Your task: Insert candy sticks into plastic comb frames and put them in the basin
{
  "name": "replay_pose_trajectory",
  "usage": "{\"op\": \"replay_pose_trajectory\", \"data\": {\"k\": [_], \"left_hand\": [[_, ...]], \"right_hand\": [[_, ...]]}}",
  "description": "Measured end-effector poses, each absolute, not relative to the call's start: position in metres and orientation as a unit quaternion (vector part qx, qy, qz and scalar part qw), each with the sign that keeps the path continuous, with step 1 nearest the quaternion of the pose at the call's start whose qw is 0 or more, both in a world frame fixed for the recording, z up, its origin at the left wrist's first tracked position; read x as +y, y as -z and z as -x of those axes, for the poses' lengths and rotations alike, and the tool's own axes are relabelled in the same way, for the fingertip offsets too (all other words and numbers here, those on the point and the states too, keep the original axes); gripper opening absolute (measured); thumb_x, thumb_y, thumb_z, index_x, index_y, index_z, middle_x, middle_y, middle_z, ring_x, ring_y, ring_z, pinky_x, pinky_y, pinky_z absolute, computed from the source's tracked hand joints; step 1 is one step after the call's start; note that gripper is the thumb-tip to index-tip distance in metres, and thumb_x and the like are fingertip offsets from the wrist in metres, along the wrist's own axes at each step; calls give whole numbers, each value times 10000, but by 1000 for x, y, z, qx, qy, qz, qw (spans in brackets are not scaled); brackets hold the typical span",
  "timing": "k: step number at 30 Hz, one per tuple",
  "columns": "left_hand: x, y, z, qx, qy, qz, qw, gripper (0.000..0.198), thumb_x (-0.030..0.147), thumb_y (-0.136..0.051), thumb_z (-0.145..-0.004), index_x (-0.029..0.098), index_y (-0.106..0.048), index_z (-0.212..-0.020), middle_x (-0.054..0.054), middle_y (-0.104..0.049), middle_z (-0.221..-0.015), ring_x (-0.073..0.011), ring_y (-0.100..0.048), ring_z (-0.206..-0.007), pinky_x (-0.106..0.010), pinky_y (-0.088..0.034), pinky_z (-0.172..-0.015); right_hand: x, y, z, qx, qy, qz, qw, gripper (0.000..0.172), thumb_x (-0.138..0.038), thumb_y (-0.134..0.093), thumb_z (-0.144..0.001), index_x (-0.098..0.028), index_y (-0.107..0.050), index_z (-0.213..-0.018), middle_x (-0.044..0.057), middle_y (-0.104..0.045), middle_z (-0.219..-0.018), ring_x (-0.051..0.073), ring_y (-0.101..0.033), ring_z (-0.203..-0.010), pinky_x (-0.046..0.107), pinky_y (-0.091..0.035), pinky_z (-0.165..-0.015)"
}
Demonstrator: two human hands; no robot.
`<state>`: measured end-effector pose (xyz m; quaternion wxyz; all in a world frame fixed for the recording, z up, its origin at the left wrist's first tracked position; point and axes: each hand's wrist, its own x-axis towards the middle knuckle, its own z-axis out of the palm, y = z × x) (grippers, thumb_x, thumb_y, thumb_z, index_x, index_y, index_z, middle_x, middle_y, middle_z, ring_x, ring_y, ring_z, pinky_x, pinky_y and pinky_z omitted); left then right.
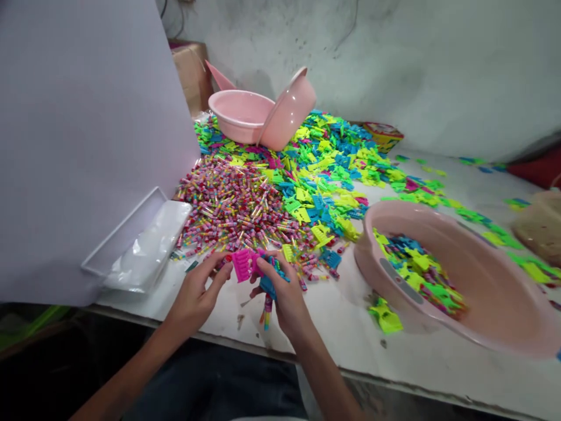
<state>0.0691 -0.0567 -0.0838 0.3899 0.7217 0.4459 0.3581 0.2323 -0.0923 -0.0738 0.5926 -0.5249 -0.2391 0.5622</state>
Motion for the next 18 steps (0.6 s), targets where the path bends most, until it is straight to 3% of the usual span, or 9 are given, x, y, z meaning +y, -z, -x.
{"op": "replay_pose_trajectory", "data": {"k": [3, 7, 12, 15, 18], "left_hand": [[-56, 85, -62, 429, -352, -734, 392, 249, 361, -449, -986, 194, -592, -1104, -58, -668, -994, -182, -620, -888, -281, -471, -780], [-58, 88, -60, 429, -370, -717, 407, 221, 380, -543, -946, 199, -597, -1062, -8, -653, -873, -131, -589, -718, -230, -469, -666], [-54, 95, -49, 396, -419, -785, 224, 183, 230, -523, -958, 209, -628, -1107, -3, -641, -822, -110, -581, -687, -204, -462, -644], [-53, 97, -40, 287, -373, -877, 96, 313, 152, -488, -951, 217, -598, -1237, -24, -634, -801, -151, -613, -776, -252, -497, -744], [-58, 93, -38, 315, -352, -870, 143, 375, 217, -531, -941, 181, -521, -1314, -65, -666, -933, -179, -638, -885, -285, -520, -829]], "right_hand": [[-94, 73, -225, -258, -546, 538, 588, 381, -396, -829, -680, -208, -645, -955, -13, -635, -724, 139, -600, -559, 221, -490, -425], [-94, 77, -219, -313, -514, 561, 568, 362, -412, -819, -697, -210, -669, -957, -14, -625, -723, 128, -595, -524, 180, -385, -345], [-92, 81, -216, -301, -569, 561, 521, 465, -556, -698, -794, -219, -659, -1113, -6, -614, -656, 125, -584, -459, 153, -251, -298], [-91, 81, -215, -245, -616, 526, 533, 498, -536, -718, -786, -212, -661, -1160, 9, -646, -709, 119, -586, -485, 167, -346, -343], [-91, 80, -213, -221, -605, 503, 577, 499, -380, -833, -705, -216, -676, -1149, 17, -689, -844, 108, -597, -577, 196, -480, -479]]}}
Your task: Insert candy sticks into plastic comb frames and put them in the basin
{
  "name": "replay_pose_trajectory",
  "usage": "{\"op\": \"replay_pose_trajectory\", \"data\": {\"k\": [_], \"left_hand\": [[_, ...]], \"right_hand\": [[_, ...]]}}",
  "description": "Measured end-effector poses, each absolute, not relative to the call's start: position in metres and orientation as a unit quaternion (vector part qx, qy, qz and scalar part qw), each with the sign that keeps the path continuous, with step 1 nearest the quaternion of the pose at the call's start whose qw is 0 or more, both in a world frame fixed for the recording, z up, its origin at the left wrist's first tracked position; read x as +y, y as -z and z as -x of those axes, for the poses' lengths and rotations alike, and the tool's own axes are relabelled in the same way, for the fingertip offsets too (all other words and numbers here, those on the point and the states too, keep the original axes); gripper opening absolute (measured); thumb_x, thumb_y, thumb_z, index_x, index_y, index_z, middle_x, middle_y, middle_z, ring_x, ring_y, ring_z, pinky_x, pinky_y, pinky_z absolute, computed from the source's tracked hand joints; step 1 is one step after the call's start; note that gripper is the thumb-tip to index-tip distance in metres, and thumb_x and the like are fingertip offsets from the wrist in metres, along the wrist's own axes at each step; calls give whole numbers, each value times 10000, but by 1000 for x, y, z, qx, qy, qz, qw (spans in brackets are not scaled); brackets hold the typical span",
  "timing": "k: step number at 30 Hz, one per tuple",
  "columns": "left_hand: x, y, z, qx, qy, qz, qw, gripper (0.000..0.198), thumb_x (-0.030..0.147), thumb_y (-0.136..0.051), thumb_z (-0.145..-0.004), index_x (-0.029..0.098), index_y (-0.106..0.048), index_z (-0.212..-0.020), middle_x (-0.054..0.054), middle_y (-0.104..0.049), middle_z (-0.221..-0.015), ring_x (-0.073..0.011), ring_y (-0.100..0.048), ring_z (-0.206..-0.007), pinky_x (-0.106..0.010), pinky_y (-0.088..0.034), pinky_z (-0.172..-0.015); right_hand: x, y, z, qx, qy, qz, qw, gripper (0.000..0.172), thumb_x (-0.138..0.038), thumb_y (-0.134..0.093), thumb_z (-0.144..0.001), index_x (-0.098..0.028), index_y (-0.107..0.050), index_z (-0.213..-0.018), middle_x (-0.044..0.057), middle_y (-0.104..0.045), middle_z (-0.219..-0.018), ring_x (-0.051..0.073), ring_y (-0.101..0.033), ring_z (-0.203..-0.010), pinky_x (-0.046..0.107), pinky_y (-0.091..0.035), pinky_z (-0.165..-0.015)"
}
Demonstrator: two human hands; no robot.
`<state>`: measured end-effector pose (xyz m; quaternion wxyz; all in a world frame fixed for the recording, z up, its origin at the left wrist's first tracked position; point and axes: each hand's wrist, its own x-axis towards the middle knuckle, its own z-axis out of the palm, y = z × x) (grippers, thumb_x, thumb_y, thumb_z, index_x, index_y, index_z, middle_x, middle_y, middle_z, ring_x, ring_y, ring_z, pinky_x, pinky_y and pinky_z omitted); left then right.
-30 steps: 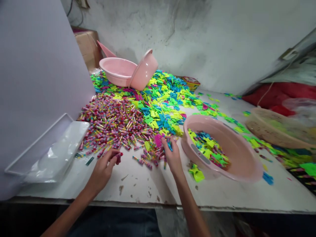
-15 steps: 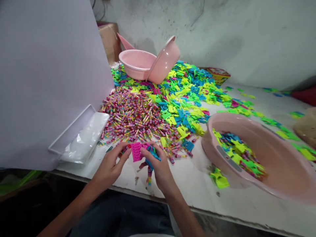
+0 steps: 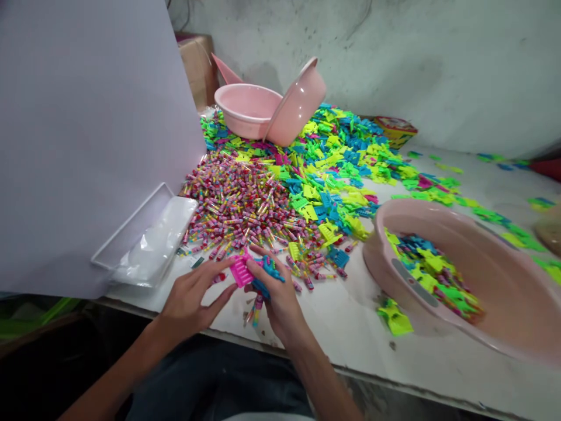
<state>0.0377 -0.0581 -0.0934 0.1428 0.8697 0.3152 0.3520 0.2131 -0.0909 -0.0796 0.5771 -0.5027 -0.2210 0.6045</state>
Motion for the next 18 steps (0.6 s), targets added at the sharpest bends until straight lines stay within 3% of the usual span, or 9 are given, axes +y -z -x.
{"op": "replay_pose_trajectory", "data": {"k": [3, 7, 10, 13, 18], "left_hand": [[-64, 86, -39, 404, -351, -800, 271, 298, 275, -485, -971, 194, -534, -1254, -70, -668, -1061, -166, -646, -933, -263, -518, -846], [-63, 78, -39, 458, -362, -744, 324, 278, 323, -428, -1000, 232, -558, -1227, -56, -648, -1174, -172, -631, -998, -251, -493, -799], [-59, 73, -37, 468, -328, -738, 359, 255, 360, -402, -1005, 211, -577, -1115, -44, -661, -1033, -178, -619, -941, -279, -467, -798], [-59, 70, -37, 447, -285, -742, 410, 261, 436, -430, -983, 200, -540, -963, -1, -607, -814, -149, -578, -738, -262, -448, -679], [-61, 71, -38, 486, -242, -765, 347, 482, 640, -658, -765, 208, -471, -871, 47, -499, -678, -127, -494, -593, -236, -359, -533]], "right_hand": [[-92, 79, -209, -214, -582, 510, 596, 469, -326, -861, -666, -203, -699, -1088, 10, -693, -810, 106, -576, -569, 194, -458, -462], [-94, 80, -205, -211, -544, 528, 618, 355, -338, -847, -677, -208, -707, -977, -4, -678, -767, 114, -577, -559, 200, -442, -434], [-96, 82, -204, -246, -519, 531, 623, 307, -340, -849, -675, -200, -700, -904, -10, -655, -776, 125, -597, -606, 224, -520, -508], [-99, 84, -205, -291, -509, 539, 605, 322, -389, -826, -707, -200, -674, -918, -6, -636, -762, 137, -598, -576, 219, -490, -434], [-103, 84, -206, -371, -458, 554, 588, 292, -423, -776, -771, -218, -637, -926, -37, -575, -699, 98, -498, -494, 203, -446, -390]]}}
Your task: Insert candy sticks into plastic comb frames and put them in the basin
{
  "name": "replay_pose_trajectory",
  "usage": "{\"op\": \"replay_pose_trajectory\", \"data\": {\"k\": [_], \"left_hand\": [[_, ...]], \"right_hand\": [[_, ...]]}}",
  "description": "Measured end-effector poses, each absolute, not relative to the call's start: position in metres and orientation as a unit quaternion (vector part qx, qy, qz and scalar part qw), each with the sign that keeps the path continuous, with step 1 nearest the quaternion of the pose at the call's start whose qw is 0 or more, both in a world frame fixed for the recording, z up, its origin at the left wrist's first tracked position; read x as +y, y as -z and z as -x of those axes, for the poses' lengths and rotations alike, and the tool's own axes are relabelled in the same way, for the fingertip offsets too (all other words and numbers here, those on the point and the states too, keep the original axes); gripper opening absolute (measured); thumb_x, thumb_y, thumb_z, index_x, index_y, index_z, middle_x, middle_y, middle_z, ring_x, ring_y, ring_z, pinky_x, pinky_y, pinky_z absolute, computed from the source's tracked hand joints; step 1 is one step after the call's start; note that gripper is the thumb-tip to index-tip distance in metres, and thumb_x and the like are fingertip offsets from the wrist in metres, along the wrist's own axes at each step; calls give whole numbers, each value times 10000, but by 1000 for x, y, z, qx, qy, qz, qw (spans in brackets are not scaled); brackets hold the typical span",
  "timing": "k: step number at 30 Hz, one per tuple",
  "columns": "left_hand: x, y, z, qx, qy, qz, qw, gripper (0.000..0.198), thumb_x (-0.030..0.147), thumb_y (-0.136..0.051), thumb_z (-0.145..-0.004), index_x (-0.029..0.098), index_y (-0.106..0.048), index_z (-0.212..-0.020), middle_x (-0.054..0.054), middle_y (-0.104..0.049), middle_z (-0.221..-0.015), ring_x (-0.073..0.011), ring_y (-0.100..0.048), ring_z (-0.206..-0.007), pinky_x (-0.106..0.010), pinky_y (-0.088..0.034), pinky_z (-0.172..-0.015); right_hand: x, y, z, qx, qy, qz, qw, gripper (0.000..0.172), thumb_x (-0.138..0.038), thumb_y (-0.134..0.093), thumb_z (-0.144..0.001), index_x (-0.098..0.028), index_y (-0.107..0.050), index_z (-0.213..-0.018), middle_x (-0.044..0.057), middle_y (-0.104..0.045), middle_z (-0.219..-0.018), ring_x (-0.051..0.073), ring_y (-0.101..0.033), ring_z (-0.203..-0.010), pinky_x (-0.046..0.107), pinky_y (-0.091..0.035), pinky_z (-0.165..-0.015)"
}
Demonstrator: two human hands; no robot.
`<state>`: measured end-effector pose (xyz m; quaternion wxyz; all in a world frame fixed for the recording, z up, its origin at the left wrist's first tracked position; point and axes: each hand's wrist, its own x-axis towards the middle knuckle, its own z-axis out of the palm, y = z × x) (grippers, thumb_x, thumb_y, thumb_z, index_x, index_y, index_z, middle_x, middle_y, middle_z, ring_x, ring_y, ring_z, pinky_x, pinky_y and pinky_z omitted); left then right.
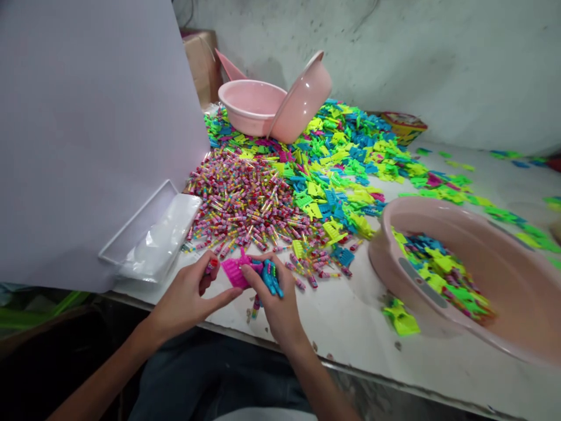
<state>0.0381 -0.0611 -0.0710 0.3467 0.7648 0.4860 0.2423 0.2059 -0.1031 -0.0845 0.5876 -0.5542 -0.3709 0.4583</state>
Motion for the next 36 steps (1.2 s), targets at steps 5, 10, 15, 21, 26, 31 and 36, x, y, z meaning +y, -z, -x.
{"op": "replay_pose_trajectory", "data": {"k": [5, 10, 15, 21, 26, 31, 36], "left_hand": [[-58, 75, -37, 502, -209, -796, 267, 548, 688, -691, -685, 212, -464, -833, 63, -478, -636, -124, -465, -552, -238, -317, -523], [-57, 76, -35, 503, -206, -804, 240, 478, 602, -710, -709, 212, -456, -819, 72, -473, -628, -116, -455, -540, -238, -323, -537], [-60, 72, -34, 510, -208, -802, 232, 453, 588, -693, -723, 214, -450, -796, 66, -481, -625, -117, -460, -535, -238, -330, -536], [-61, 72, -32, 521, -170, -809, 214, 420, 572, -676, -710, 217, -457, -757, 63, -517, -587, -121, -488, -496, -239, -313, -510], [-57, 84, -27, 517, -131, -838, 118, 462, 625, -661, -675, 212, -472, -762, 37, -582, -568, -165, -576, -497, -255, -311, -511], [-52, 91, -23, 498, -105, -856, 93, 469, 627, -666, -661, 204, -478, -742, 14, -621, -556, -188, -626, -506, -257, -326, -510], [-49, 100, -20, 470, -143, -868, 64, 465, 613, -681, -645, 197, -496, -738, 25, -611, -512, -176, -618, -468, -250, -315, -491]], "right_hand": [[-107, 81, -205, -450, -418, 569, 546, 230, -406, -719, -835, -216, -624, -921, -54, -548, -652, 89, -471, -459, 217, -444, -426], [-111, 79, -199, -472, -375, 578, 550, 185, -375, -685, -865, -208, -612, -896, -63, -530, -637, 88, -485, -468, 213, -430, -451], [-112, 80, -196, -488, -360, 577, 548, 160, -348, -682, -872, -211, -606, -905, -66, -535, -661, 78, -486, -474, 204, -416, -464], [-114, 82, -194, -493, -359, 572, 549, 130, -316, -680, -874, -218, -603, -909, -60, -563, -682, 87, -513, -496, 208, -435, -498], [-116, 88, -191, -523, -337, 557, 551, 106, -229, -692, -860, -228, -604, -919, -53, -597, -750, 99, -558, -616, 197, -456, -589], [-119, 99, -186, -510, -341, 550, 566, 135, -214, -690, -860, -235, -603, -960, -48, -602, -786, 94, -554, -603, 195, -448, -569], [-120, 108, -181, -491, -354, 551, 574, 105, -253, -676, -875, -232, -604, -950, -40, -607, -776, 91, -540, -549, 211, -444, -539]]}}
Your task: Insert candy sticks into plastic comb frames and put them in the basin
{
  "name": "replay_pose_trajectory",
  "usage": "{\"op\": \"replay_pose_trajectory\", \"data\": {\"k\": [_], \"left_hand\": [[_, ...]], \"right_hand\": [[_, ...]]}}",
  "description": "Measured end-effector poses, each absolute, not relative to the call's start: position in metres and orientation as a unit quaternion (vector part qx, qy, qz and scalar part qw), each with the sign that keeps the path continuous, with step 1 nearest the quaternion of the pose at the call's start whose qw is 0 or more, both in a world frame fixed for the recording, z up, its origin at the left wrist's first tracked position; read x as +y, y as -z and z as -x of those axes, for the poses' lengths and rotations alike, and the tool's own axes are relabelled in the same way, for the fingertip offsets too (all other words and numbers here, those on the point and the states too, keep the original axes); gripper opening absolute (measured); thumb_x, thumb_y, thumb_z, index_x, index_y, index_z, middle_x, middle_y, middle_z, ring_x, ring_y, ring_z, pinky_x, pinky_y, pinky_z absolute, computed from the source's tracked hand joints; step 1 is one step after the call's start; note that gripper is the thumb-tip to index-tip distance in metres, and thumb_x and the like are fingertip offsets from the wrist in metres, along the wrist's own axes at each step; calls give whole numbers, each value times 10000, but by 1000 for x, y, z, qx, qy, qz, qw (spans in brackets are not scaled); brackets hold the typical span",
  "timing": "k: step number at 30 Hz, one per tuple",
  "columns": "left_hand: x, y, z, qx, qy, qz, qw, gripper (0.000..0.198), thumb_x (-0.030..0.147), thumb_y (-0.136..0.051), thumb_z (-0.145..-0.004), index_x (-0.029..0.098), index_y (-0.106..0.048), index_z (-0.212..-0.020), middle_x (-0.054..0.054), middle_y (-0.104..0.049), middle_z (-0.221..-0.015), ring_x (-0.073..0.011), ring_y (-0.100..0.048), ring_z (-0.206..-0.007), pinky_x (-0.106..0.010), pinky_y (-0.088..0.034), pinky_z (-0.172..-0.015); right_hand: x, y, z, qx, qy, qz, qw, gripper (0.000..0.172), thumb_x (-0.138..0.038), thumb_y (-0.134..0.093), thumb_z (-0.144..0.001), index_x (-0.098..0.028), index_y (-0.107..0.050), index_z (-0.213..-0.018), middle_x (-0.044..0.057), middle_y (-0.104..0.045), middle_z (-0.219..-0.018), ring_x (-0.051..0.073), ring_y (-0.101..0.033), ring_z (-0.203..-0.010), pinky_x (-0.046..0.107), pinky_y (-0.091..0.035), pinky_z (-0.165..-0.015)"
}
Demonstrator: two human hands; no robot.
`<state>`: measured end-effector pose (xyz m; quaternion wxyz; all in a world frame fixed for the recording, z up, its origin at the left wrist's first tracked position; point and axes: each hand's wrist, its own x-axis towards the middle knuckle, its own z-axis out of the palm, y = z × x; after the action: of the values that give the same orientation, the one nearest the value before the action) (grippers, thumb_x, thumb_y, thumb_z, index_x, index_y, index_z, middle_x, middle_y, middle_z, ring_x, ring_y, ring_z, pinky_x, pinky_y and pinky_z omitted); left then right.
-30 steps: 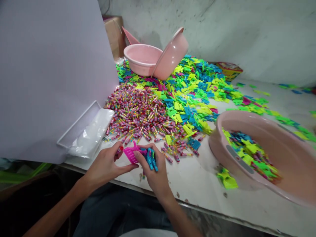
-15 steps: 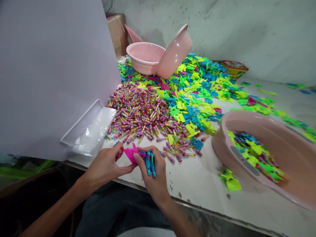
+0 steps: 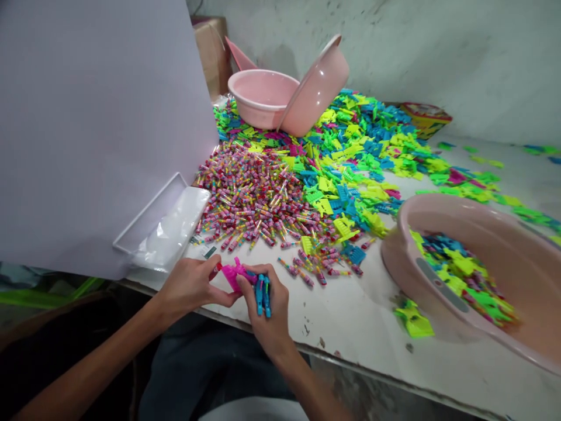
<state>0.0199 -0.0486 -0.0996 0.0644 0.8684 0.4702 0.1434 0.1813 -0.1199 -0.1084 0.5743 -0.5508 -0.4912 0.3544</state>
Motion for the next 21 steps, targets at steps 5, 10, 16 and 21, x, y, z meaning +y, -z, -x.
{"op": "replay_pose_trajectory", "data": {"k": [5, 10, 16, 21], "left_hand": [[-47, 106, -17, 447, -185, -874, 47, 433, 564, -706, -616, 206, -472, -689, 53, -563, -456, -140, -565, -408, -234, -282, -459], [-46, 112, -13, 428, -201, -880, 40, 387, 469, -709, -632, 215, -417, -643, 60, -552, -449, -120, -545, -397, -225, -266, -452], [-44, 119, -12, 442, -161, -881, 49, 388, 467, -730, -641, 214, -439, -684, 49, -562, -468, -150, -575, -429, -231, -288, -459], [-40, 124, -11, 463, -108, -873, 110, 418, 529, -739, -672, 205, -478, -709, 37, -573, -506, -153, -586, -471, -227, -322, -483]], "right_hand": [[-120, 118, -178, -470, -367, 554, 580, 109, -307, -662, -893, -233, -599, -942, -36, -610, -769, 90, -538, -535, 216, -443, -529], [-119, 124, -172, -446, -392, 563, 575, 144, -343, -662, -892, -224, -602, -946, -27, -619, -775, 90, -533, -533, 217, -444, -526], [-116, 123, -166, -417, -395, 586, 572, 188, -384, -662, -883, -212, -599, -925, -42, -577, -675, 110, -527, -539, 222, -450, -526], [-111, 122, -169, -421, -424, 582, 552, 203, -401, -667, -872, -212, -602, -908, -58, -535, -627, 117, -504, -520, 229, -442, -524]]}}
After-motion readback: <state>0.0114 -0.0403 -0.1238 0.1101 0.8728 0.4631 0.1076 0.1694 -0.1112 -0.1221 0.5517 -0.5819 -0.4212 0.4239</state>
